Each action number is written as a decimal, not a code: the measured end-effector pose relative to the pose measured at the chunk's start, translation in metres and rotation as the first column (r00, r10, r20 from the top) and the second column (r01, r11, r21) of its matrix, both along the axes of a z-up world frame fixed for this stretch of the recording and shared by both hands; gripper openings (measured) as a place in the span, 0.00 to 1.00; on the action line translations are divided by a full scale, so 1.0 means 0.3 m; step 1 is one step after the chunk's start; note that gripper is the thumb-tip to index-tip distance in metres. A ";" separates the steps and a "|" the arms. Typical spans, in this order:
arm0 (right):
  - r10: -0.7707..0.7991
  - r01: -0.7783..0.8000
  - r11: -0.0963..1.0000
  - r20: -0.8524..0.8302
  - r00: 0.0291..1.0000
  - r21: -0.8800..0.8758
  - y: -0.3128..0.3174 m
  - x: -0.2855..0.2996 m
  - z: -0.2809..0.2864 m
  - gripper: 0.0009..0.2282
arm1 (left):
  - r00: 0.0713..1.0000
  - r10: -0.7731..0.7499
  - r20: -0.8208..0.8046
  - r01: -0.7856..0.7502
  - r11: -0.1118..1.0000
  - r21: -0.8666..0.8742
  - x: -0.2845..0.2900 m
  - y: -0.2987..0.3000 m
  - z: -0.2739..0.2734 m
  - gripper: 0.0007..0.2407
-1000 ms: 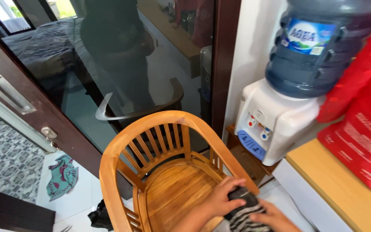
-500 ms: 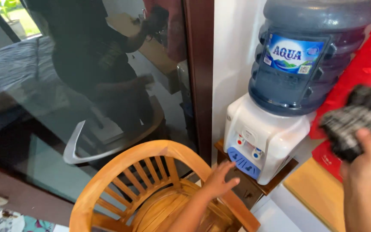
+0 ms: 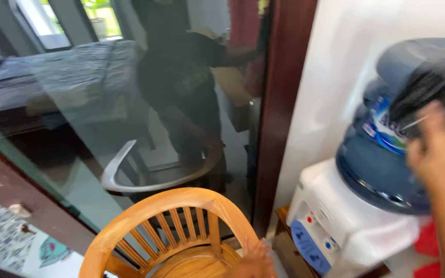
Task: The person organizes items on a bed and a wooden table, moving bottles, sunglasses, and a yellow case. They then use a cloth to wipe the top and sides of a water dispenser and a wooden chair, including the seat and backrest.
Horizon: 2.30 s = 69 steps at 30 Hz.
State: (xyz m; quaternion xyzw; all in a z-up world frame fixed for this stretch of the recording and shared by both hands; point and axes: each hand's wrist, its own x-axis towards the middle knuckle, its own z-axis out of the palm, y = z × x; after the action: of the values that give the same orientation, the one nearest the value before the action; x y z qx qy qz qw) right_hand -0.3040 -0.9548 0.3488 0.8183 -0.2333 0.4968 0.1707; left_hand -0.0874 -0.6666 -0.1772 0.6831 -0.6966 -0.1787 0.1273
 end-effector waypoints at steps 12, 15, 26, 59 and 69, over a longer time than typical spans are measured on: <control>-0.097 0.093 0.995 -0.128 0.987 -0.041 -0.183 0.031 0.067 0.18 | 0.993 -0.116 -0.015 0.115 0.992 -0.060 0.055 -0.010 -0.095 0.12; -0.447 0.311 0.853 -0.279 0.850 -0.419 0.033 0.156 0.206 0.21 | 0.993 -0.111 -0.037 0.110 0.994 -0.019 0.063 -0.036 -0.065 0.12; -0.347 0.125 0.850 -0.365 0.864 -0.512 -0.168 -0.159 -0.124 0.09 | 0.995 -0.080 0.055 0.088 0.983 -0.162 0.064 -0.056 -0.165 0.08; -0.029 -0.032 0.989 0.405 0.914 0.142 -0.101 -0.204 -0.469 0.32 | 0.999 -0.002 0.032 -0.010 0.931 0.365 -0.021 -0.006 0.358 0.28; -0.266 0.214 0.956 -0.289 0.919 -0.198 -0.126 -0.248 -0.784 0.17 | 0.999 0.010 0.040 -0.025 0.918 0.396 -0.028 0.003 0.415 0.27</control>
State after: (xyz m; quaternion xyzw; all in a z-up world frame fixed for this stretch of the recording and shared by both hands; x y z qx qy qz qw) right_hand -0.3783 -0.9927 0.1136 0.8349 -0.2608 0.3534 0.3316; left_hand -0.0958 -0.6657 -0.0526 0.7040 -0.6422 -0.3022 -0.0253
